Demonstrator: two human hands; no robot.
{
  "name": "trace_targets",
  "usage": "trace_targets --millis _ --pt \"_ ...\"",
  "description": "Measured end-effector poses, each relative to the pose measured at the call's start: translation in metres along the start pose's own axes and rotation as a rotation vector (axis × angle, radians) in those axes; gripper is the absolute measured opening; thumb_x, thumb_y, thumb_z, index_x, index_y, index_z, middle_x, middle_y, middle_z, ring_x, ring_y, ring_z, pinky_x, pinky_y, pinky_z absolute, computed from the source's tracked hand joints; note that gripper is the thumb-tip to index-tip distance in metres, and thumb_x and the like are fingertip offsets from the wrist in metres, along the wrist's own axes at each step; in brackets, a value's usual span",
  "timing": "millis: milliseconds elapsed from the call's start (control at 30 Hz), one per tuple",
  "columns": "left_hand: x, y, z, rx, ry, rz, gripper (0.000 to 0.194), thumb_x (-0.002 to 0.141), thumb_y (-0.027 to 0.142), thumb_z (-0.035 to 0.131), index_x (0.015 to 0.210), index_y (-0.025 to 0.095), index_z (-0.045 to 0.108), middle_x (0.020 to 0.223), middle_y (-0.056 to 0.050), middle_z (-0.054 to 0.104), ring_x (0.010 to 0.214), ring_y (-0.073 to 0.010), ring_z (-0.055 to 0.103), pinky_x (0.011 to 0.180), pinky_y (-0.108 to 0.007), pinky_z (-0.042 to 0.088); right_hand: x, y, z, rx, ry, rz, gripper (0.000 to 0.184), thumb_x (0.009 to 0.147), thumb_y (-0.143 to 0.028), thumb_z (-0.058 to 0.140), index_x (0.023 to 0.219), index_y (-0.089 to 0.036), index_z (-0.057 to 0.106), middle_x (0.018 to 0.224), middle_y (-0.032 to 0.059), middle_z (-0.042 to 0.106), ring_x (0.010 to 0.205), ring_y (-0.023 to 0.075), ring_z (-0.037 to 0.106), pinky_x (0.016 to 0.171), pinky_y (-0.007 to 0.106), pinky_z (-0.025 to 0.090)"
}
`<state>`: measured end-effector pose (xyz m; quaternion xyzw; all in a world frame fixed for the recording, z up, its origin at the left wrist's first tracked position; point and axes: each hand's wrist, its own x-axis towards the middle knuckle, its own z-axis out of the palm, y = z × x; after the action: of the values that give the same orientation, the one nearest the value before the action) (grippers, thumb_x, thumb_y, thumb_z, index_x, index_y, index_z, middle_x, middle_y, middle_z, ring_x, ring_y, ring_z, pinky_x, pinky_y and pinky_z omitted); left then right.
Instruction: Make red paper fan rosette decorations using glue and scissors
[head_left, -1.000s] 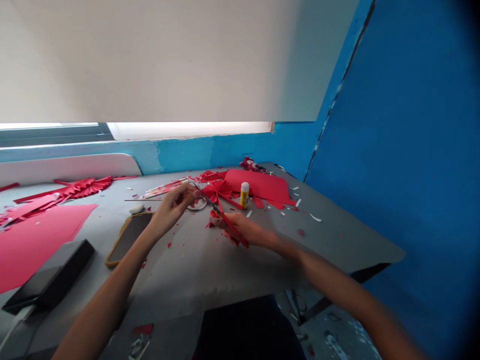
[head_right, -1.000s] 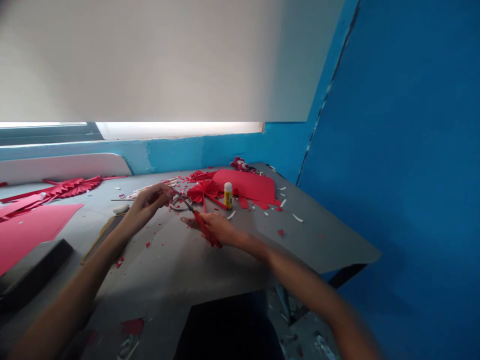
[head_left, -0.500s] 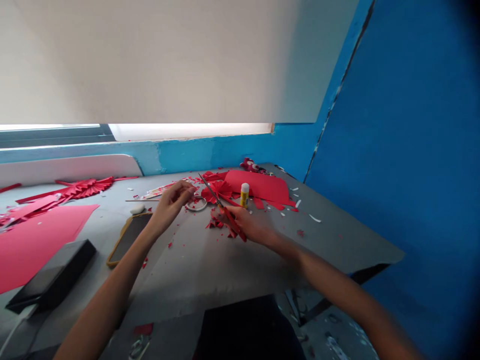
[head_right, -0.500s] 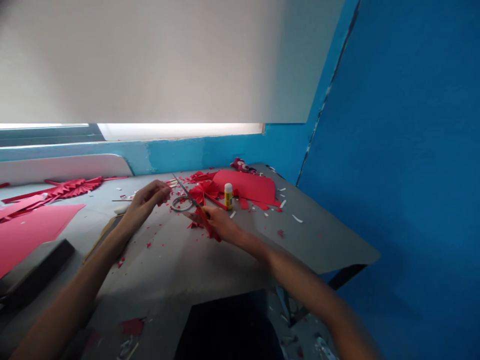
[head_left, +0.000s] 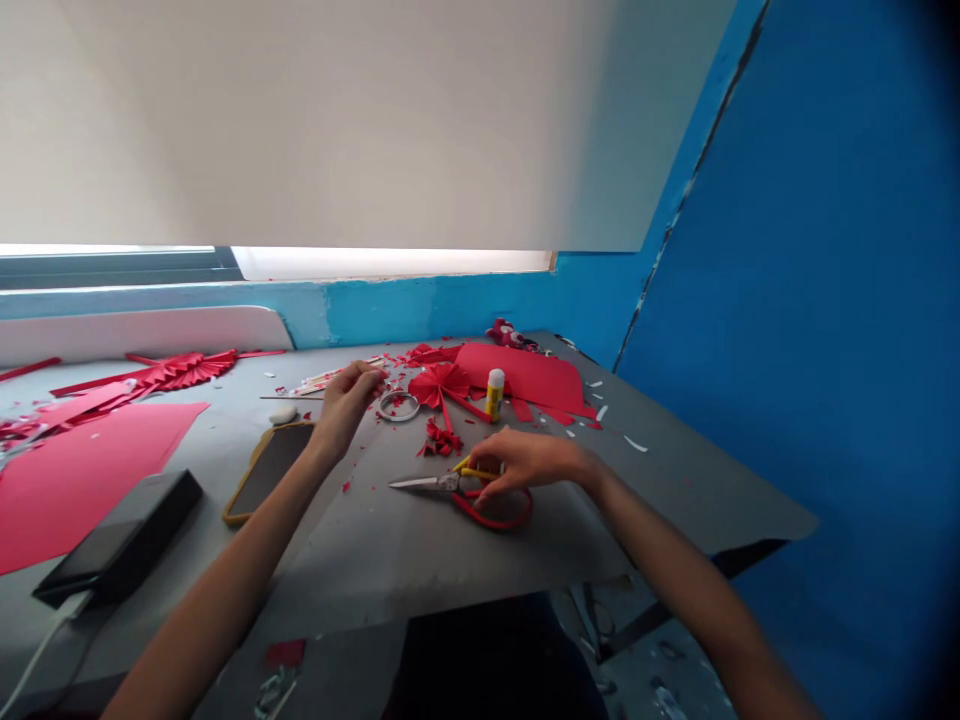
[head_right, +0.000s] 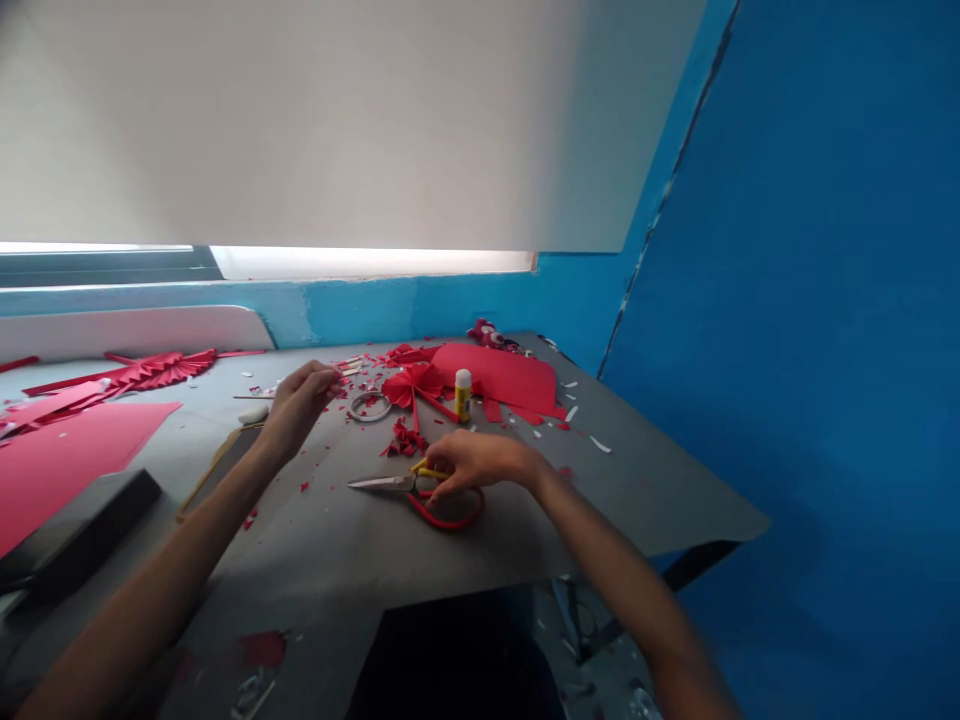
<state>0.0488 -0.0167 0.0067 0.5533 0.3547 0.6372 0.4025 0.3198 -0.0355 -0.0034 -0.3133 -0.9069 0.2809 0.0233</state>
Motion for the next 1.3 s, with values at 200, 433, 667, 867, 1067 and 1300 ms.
trace_targets --millis 200,433,667,867,1067,1300 --pt "-0.020 -0.012 0.028 0.172 -0.296 -0.072 0.022 0.079 0.036 0.065 0.074 0.015 0.061 0.071 0.000 0.062 0.068 -0.0120 0.055 0.067 -0.023 0.043 -0.009 -0.008 -0.014 0.071 0.165 -0.075 0.032 0.084 -0.045 0.061 0.086 -0.015 0.073 0.075 0.0030 0.069 0.069 0.0132 0.061 0.060 0.021 0.043" --pt "-0.029 -0.027 0.038 0.050 -0.464 -0.116 0.026 0.084 0.041 0.061 0.088 0.016 0.060 0.078 -0.002 0.063 0.074 -0.0146 0.062 0.070 -0.026 0.049 0.017 -0.024 0.008 0.022 0.761 -0.306 0.027 0.092 -0.025 0.055 0.118 -0.024 0.063 0.111 0.0060 0.066 0.100 0.0168 0.062 0.090 0.032 0.049" --pt "-0.029 -0.021 0.038 0.036 -0.469 -0.129 0.026 0.083 0.039 0.064 0.093 0.016 0.060 0.079 -0.002 0.064 0.075 -0.0135 0.062 0.070 -0.024 0.049 0.018 -0.015 0.011 0.077 0.852 -0.355 0.026 0.093 -0.018 0.050 0.114 -0.023 0.064 0.110 0.0048 0.067 0.101 0.0153 0.063 0.090 0.030 0.050" --pt "-0.028 -0.017 0.038 0.084 -0.422 -0.140 0.028 0.077 0.040 0.070 0.088 0.015 0.061 0.076 -0.001 0.063 0.070 -0.0116 0.060 0.066 -0.022 0.047 0.017 -0.019 0.012 0.150 0.835 -0.384 0.023 0.092 -0.019 0.053 0.113 -0.021 0.064 0.109 0.0051 0.067 0.101 0.0149 0.062 0.090 0.029 0.050" --pt "-0.028 -0.012 0.039 0.079 -0.405 -0.119 0.027 0.074 0.038 0.073 0.086 0.016 0.062 0.078 -0.001 0.062 0.072 -0.0127 0.060 0.068 -0.024 0.048 0.017 -0.020 0.012 0.228 0.790 -0.375 0.023 0.092 -0.021 0.052 0.112 -0.021 0.065 0.107 0.0049 0.067 0.099 0.0144 0.063 0.090 0.030 0.050" --pt "-0.030 -0.006 0.040 0.117 -0.445 -0.097 0.024 0.077 0.037 0.069 0.090 0.017 0.064 0.084 -0.003 0.065 0.079 -0.0161 0.062 0.072 -0.026 0.048 0.019 -0.017 0.012 0.484 0.762 -0.246 0.024 0.091 -0.029 0.054 0.108 -0.018 0.066 0.101 0.0062 0.069 0.093 0.0162 0.064 0.087 0.033 0.052"
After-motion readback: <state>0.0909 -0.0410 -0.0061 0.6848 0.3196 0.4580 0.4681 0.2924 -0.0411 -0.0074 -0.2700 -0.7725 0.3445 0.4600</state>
